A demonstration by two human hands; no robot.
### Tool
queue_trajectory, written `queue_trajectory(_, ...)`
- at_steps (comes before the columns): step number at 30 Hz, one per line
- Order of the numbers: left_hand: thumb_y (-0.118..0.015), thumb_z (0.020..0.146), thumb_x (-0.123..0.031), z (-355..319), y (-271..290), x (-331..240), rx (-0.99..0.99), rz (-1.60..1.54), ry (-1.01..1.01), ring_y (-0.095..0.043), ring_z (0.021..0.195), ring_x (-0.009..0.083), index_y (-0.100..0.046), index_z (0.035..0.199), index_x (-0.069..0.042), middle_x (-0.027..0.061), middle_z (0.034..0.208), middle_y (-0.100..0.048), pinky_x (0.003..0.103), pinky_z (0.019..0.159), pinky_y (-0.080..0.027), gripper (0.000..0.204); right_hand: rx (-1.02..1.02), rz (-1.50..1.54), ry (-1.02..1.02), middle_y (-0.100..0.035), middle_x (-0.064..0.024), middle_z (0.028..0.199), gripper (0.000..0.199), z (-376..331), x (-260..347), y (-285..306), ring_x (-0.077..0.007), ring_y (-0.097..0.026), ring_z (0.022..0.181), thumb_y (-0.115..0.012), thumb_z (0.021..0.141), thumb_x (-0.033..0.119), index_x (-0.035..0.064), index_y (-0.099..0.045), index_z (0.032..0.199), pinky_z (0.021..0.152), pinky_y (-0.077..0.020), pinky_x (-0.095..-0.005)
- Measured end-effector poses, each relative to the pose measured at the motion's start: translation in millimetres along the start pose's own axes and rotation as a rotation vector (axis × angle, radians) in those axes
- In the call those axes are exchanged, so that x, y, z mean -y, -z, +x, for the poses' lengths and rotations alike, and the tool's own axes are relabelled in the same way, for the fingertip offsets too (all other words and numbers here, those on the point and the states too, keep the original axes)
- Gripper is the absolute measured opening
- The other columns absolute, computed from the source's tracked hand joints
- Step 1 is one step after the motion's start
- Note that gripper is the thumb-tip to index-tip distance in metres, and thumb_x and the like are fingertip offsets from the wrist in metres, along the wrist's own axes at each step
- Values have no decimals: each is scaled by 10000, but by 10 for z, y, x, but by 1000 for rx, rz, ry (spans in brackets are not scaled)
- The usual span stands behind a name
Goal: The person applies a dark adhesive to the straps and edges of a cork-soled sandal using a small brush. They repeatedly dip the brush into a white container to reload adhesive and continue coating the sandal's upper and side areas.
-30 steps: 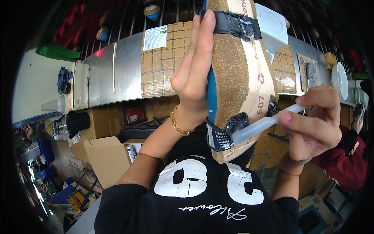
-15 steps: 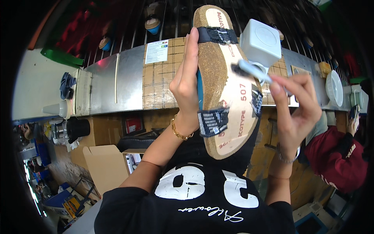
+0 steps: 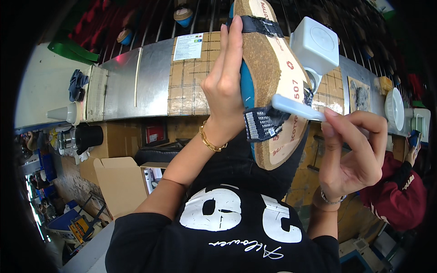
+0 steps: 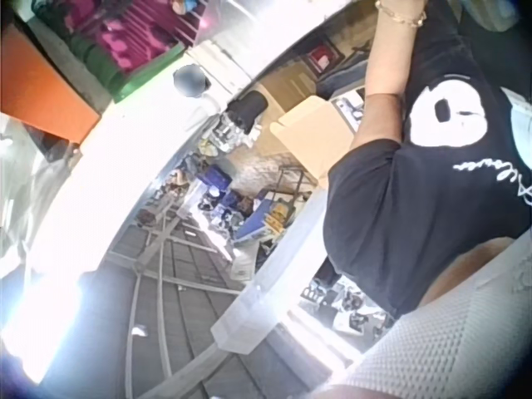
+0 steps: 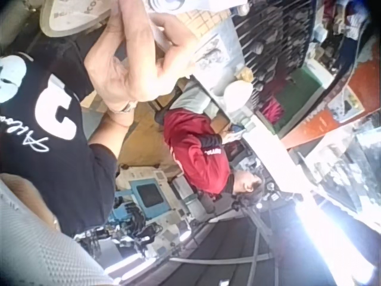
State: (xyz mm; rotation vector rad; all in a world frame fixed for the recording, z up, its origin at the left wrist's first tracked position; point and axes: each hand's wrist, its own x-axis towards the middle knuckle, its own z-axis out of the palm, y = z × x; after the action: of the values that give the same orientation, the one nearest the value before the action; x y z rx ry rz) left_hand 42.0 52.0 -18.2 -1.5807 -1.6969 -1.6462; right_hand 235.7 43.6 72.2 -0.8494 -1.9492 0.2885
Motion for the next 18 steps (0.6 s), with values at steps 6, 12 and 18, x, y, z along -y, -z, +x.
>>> queue_trajectory(6,-849,753,-177,36,16,-12,8,-40,-29,-714,883,225,-488,1463,22,189,1096,-725,323,734,-581,821,-17,4,151,-573,-36,868,388,58,-115,25,-138,-521,732,-863,547,25,166,-834,907,625,-383,-233)
queue_trajectory(12,-862,722,-201,24,74,-53,119,-129,42,-628,1165,455,-470,1449,65,370,1253,-606,424,823,-599,868,86,110,149,-565,-33,820,371,96,-164,101,-139,-518,720,-820,487,64,179,-835,839,616,-379,-251)
queue_trajectory(18,-842,756,-140,7,81,-38,86,-68,16,-713,906,202,-500,1454,24,176,1120,-726,309,745,-580,795,189,241,137,-569,-40,793,282,156,-196,183,-142,-516,702,-777,546,71,146,-830,812,602,-363,-268)
